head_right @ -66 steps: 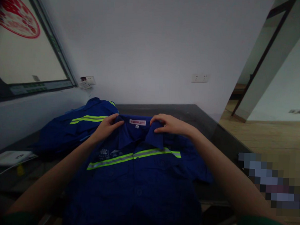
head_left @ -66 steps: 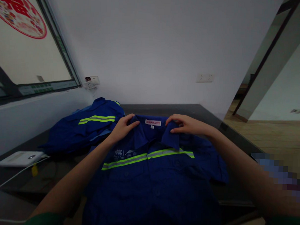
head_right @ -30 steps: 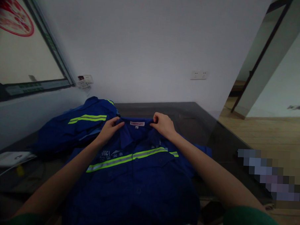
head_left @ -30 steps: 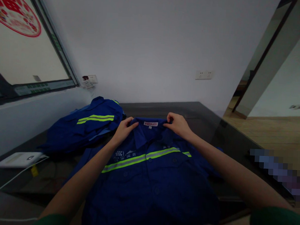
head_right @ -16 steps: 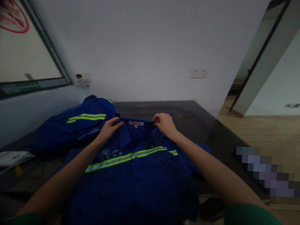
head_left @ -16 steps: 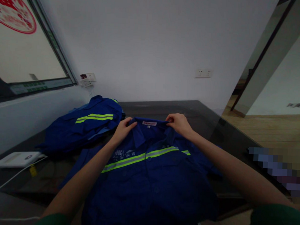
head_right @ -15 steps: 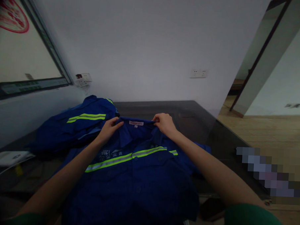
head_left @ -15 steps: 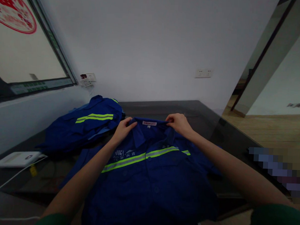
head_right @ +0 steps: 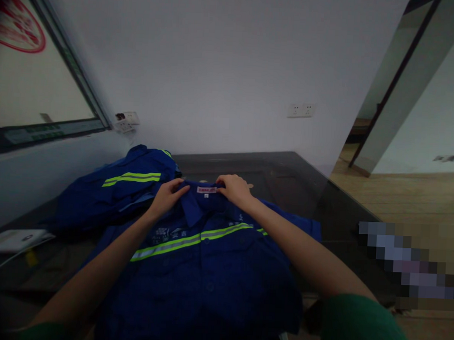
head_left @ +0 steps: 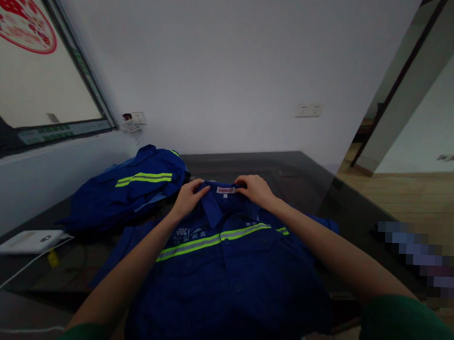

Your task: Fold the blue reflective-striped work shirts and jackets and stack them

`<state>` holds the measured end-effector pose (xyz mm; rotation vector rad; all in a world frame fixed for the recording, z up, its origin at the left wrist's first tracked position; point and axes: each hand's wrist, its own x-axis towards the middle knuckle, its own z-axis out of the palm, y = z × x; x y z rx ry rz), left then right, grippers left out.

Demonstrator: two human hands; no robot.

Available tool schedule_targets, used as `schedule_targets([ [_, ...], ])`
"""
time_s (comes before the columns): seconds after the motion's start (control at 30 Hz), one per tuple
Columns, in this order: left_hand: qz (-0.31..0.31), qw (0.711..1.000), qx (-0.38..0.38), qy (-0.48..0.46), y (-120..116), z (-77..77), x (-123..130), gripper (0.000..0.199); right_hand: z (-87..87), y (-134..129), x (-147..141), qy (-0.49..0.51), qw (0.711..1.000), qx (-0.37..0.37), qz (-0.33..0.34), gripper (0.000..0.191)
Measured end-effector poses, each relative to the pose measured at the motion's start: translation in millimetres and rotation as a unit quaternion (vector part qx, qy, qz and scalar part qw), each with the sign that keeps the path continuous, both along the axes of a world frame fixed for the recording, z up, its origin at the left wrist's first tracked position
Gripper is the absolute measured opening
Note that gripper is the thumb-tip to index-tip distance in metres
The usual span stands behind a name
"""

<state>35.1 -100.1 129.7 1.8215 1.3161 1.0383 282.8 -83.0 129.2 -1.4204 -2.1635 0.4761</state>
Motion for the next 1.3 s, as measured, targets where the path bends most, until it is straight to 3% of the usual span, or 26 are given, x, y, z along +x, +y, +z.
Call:
schedule_targets([
  [0.23,0.017,0.999,0.02,0.019,8.1,-7.2,-7.6,0.026,-1.3,21.6,3.7,0.092,0.995,-0.044,0.017,0.004],
  [0.53,0.035,0.999,0.004,-0.009,21.9,-29.2,-12.6,0.027,-17.2,37.2,47.8,0.182,0.972,-0.095,0.117,0.026],
  [0.7,0.039,0.999,0.003,-0.006,23.3,-33.3,-13.3,0.029,-23.0,31.4,54.5,0.129,0.967,-0.107,0.191,0.023],
  [0.77,0.039,0.999,0.004,-0.004,23.8,-33.7,-13.1,0.03,-24.8,29.2,46.0,0.093,0.976,-0.106,0.165,0.02],
  [0.87,0.038,0.999,0.005,0.002,23.4,-33.7,-12.7,0.029,-27.5,25.5,27.3,0.033,0.995,-0.082,0.042,0.017],
  [0.93,0.042,0.999,0.008,0.005,22.6,-33.5,-12.4,0.029,-29.1,21.6,13.6,-0.013,0.996,-0.075,-0.047,0.03],
  [1.0,0.045,0.999,0.01,0.005,21.9,-33.5,-12.2,0.03,-30.9,18.0,1.5,-0.057,0.991,-0.08,-0.091,0.041],
  [1.13,0.048,0.999,0.007,0.003,23.1,-35.9,-14.7,0.031,-36.4,19.5,-9.6,-0.08,0.987,-0.104,-0.09,0.033],
  [1.3,0.053,0.999,0.007,-0.003,28.0,-45.9,-23.5,0.031,-42.4,30.4,5.0,-0.056,0.988,-0.126,-0.072,0.033],
])
